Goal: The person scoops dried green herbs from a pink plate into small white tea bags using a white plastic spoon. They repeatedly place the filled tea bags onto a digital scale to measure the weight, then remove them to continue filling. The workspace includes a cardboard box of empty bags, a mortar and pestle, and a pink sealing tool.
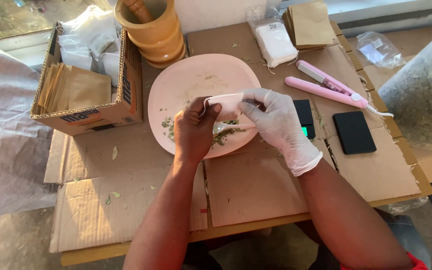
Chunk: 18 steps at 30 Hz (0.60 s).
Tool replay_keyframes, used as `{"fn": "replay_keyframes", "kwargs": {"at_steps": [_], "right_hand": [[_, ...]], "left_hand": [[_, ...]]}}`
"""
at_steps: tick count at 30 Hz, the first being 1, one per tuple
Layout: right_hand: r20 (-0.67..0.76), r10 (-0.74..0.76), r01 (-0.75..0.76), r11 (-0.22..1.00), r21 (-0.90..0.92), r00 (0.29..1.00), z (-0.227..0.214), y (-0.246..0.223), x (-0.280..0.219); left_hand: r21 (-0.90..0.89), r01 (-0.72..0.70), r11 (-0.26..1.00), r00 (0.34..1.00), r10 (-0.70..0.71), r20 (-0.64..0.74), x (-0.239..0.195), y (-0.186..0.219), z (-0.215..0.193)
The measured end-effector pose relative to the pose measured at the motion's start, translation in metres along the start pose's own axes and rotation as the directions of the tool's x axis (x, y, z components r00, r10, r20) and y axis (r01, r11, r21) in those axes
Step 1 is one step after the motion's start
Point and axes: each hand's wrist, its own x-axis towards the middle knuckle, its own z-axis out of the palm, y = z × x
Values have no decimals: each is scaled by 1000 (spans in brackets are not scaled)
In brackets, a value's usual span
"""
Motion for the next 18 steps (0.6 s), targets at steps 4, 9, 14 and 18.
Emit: {"fn": "replay_keyframes", "kwargs": {"at_steps": [4, 9, 14, 18], "right_hand": [[-15, 14, -13, 1000, 23, 1000, -2, 4, -2], [-14, -21, 21, 1000, 19, 1000, -2, 9, -2], [-28, -16, 17, 999, 41, 999, -5, -2, -3], [-47, -4, 6, 999, 52, 999, -13, -10, -6]], "left_hand": [[-8, 5, 1000, 1000, -5, 17, -2, -4, 1], [-31, -8, 999, 999, 9, 41, -1, -14, 3], [-37, -2, 999, 998, 4, 58, -2, 9, -1], [-29, -18, 999, 997, 20, 68, 0, 8, -4]]}}
